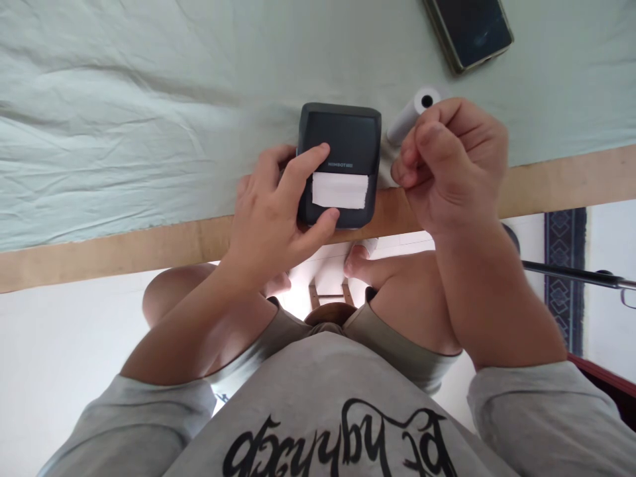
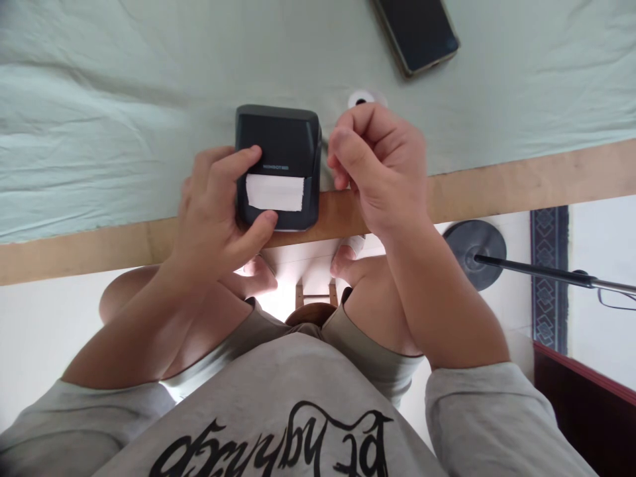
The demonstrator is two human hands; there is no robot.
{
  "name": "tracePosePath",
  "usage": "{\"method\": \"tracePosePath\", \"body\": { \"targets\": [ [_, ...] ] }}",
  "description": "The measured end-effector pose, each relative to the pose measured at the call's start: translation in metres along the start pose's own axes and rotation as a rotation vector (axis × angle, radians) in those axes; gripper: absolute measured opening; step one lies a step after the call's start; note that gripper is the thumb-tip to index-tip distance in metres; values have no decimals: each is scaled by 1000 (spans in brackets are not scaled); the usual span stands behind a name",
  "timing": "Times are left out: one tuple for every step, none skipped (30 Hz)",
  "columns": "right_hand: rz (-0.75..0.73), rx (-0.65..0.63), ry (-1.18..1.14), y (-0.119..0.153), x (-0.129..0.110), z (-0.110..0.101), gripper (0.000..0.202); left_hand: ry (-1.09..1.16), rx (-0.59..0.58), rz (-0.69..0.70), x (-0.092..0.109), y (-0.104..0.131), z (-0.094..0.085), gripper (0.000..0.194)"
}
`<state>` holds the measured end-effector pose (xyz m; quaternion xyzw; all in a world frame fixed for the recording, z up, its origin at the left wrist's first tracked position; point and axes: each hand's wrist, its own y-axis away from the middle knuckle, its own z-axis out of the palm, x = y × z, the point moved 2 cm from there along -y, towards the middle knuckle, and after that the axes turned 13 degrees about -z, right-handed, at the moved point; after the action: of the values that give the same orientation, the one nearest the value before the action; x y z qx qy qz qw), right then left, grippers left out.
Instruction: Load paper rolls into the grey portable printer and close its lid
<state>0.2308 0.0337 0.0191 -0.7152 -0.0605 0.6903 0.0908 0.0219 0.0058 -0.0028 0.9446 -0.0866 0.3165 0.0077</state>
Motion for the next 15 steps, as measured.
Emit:
{"method": "tracePosePath", "body": {
  "targets": [
    [-9, -1, -8, 0, 0, 0, 32, 5, -2, -4, 0, 0, 0, 58],
    [-16, -2, -22, 0, 1, 0, 35, 10, -5, -7, 0, 0, 0, 59],
    [-18, -12, -35, 0, 1, 0, 38, 16, -10, -12, 0, 0, 0, 59],
    [-22, -20, -41, 1, 2, 0, 40, 22, -17, -14, 1, 0, -1, 60],
    [-29, -26, -35, 1, 3, 0, 43, 27, -24, -22, 2, 0, -1, 61],
    [-38, -32, -19, 1, 3, 0, 46, 32, -30, -32, 2, 0, -2, 64],
    [-51, -45, 1, 1, 4, 0, 50, 33, -39, -45, 3, 0, -3, 68],
    [-65, -68, 19, 2, 5, 0, 53, 31, -48, -62, 4, 0, -3, 73],
    [-77, -98, 35, 2, 6, 0, 54, 22, -59, -79, 4, 0, -3, 79],
    [-85, -133, 58, 3, 7, 1, 53, 6, -70, -92, 5, 0, -2, 85],
    [-86, -174, 97, 4, 8, 1, 50, -15, -80, -99, 5, 0, -2, 90],
    [-87, -207, 157, 4, 9, 2, 46, -35, -86, -101, 5, 1, -1, 95],
    [-84, -232, 234, 5, 9, 2, 43, -53, -90, -102, 5, 1, 0, 98],
    [-77, -244, 321, 5, 10, 2, 41, -65, -90, -103, 4, 1, 1, 100],
    [-66, -249, 402, 5, 10, 2, 42, -73, -90, -102, 3, 1, 2, 102]
  ]
}}
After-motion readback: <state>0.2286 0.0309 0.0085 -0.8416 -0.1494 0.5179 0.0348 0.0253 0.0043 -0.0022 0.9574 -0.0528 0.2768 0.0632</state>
